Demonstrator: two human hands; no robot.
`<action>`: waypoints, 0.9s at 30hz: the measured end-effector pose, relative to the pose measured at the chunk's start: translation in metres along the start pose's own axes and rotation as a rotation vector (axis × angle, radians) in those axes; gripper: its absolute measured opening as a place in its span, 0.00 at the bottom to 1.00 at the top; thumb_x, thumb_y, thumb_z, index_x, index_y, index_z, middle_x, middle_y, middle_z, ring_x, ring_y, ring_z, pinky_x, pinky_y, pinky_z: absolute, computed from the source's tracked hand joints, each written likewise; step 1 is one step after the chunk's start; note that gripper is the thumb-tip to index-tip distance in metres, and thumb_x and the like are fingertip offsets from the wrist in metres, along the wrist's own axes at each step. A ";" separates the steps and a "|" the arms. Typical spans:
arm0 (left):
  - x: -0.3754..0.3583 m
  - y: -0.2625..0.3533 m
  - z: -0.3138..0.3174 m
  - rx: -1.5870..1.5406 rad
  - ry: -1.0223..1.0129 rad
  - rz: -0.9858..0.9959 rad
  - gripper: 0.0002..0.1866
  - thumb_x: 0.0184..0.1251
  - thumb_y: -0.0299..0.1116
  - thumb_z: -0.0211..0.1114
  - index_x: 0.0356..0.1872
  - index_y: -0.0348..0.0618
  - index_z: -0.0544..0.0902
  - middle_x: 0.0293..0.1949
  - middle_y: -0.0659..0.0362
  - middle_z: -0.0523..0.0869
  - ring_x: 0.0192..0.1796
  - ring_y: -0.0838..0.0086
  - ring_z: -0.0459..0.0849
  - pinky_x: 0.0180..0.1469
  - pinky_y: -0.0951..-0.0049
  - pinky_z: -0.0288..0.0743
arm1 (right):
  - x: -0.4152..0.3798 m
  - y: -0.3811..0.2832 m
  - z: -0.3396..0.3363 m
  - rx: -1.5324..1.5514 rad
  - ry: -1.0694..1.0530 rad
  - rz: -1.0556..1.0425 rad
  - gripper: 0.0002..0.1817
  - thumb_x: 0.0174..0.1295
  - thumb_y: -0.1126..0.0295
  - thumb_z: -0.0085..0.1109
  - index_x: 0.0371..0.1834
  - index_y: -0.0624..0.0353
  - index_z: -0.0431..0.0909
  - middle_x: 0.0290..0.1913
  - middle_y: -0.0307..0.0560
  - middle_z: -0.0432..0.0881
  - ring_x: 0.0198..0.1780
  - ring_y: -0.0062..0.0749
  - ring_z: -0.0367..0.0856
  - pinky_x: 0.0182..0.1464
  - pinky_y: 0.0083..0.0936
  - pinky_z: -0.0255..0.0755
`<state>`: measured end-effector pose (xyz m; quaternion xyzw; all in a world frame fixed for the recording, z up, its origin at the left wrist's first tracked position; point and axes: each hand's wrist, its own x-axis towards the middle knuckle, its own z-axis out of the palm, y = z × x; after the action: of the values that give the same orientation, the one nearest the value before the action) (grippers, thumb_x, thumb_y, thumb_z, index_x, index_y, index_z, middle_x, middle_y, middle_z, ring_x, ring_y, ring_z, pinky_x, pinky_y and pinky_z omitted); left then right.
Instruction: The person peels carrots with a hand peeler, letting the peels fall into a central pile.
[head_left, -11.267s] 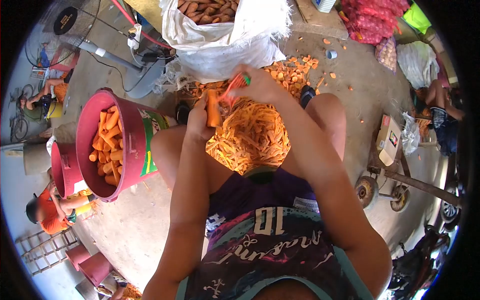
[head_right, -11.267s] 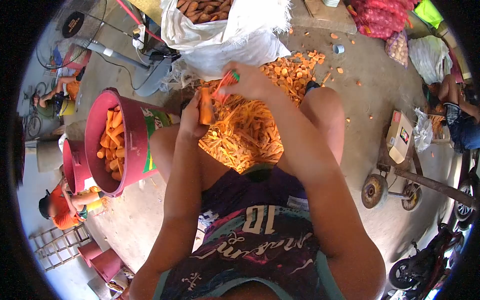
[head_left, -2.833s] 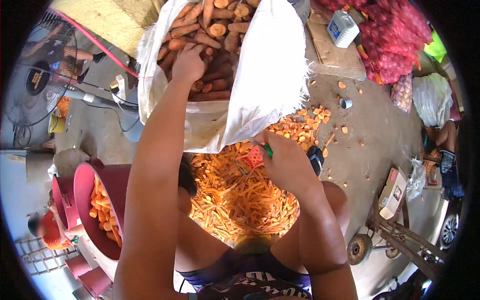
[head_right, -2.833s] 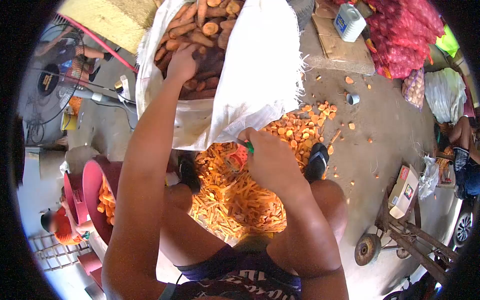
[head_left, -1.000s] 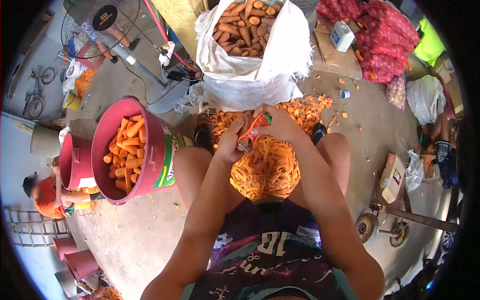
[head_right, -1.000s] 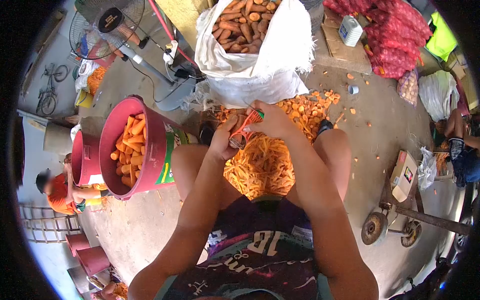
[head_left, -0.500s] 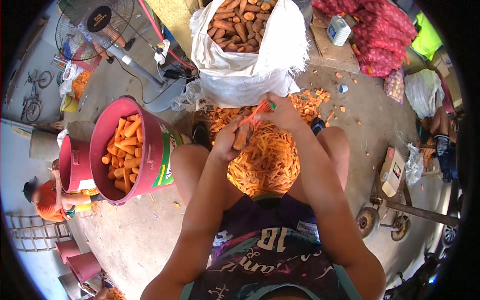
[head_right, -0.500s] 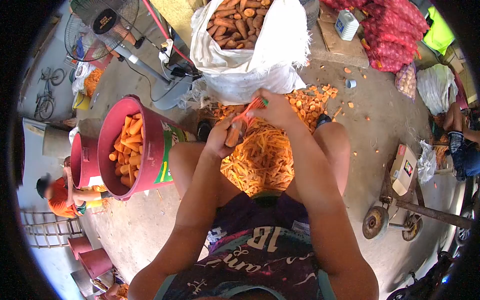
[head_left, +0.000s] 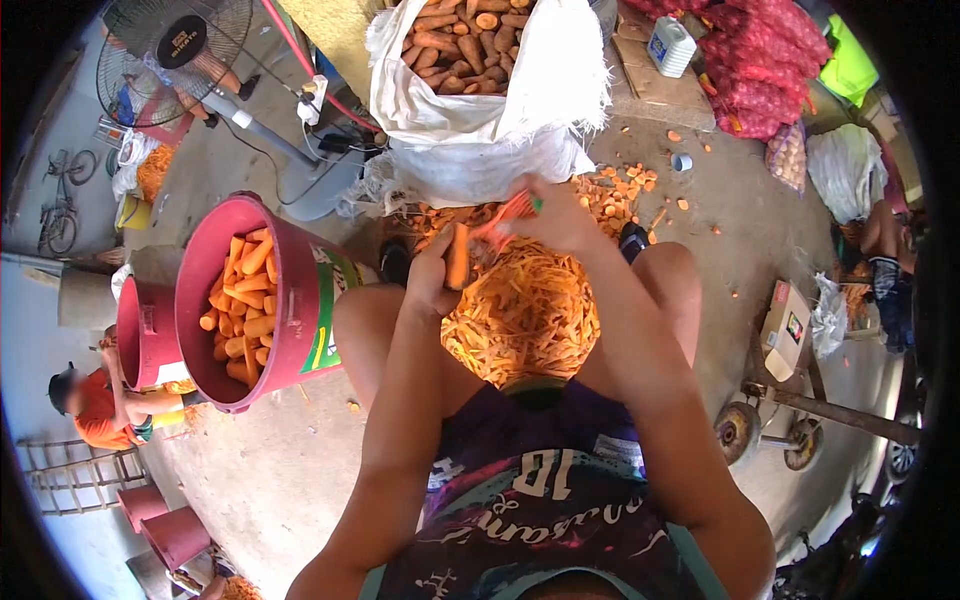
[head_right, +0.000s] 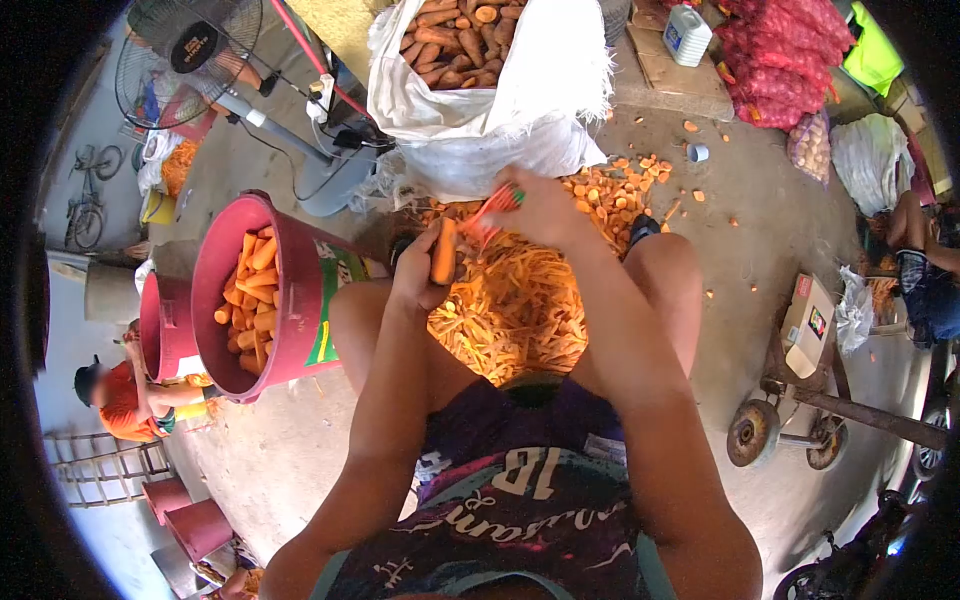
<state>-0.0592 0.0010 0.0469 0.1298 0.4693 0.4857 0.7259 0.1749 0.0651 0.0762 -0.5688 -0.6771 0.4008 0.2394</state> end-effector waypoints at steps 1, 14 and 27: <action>0.006 -0.002 -0.005 -0.030 -0.078 -0.012 0.21 0.90 0.45 0.53 0.69 0.42 0.77 0.49 0.56 0.88 0.38 0.73 0.86 0.38 0.67 0.84 | -0.006 0.002 0.015 0.024 -0.062 -0.154 0.32 0.56 0.53 0.83 0.61 0.53 0.82 0.53 0.53 0.91 0.57 0.50 0.89 0.61 0.41 0.80; 0.012 -0.006 -0.022 0.001 -0.322 -0.157 0.18 0.90 0.45 0.53 0.64 0.44 0.80 0.46 0.58 0.87 0.40 0.70 0.87 0.40 0.68 0.84 | 0.011 0.012 -0.011 0.055 0.098 0.019 0.30 0.57 0.53 0.84 0.58 0.51 0.81 0.45 0.53 0.88 0.49 0.43 0.87 0.56 0.37 0.79; -0.022 0.001 0.027 0.028 -0.182 -0.129 0.20 0.91 0.46 0.49 0.69 0.46 0.78 0.48 0.58 0.86 0.41 0.72 0.86 0.38 0.66 0.85 | 0.010 0.013 -0.016 0.028 0.051 0.057 0.28 0.58 0.55 0.83 0.57 0.52 0.82 0.51 0.51 0.90 0.53 0.41 0.88 0.59 0.38 0.79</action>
<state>-0.0402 -0.0097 0.0741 0.1528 0.4155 0.4175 0.7936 0.1924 0.0792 0.0735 -0.5946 -0.6486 0.4022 0.2528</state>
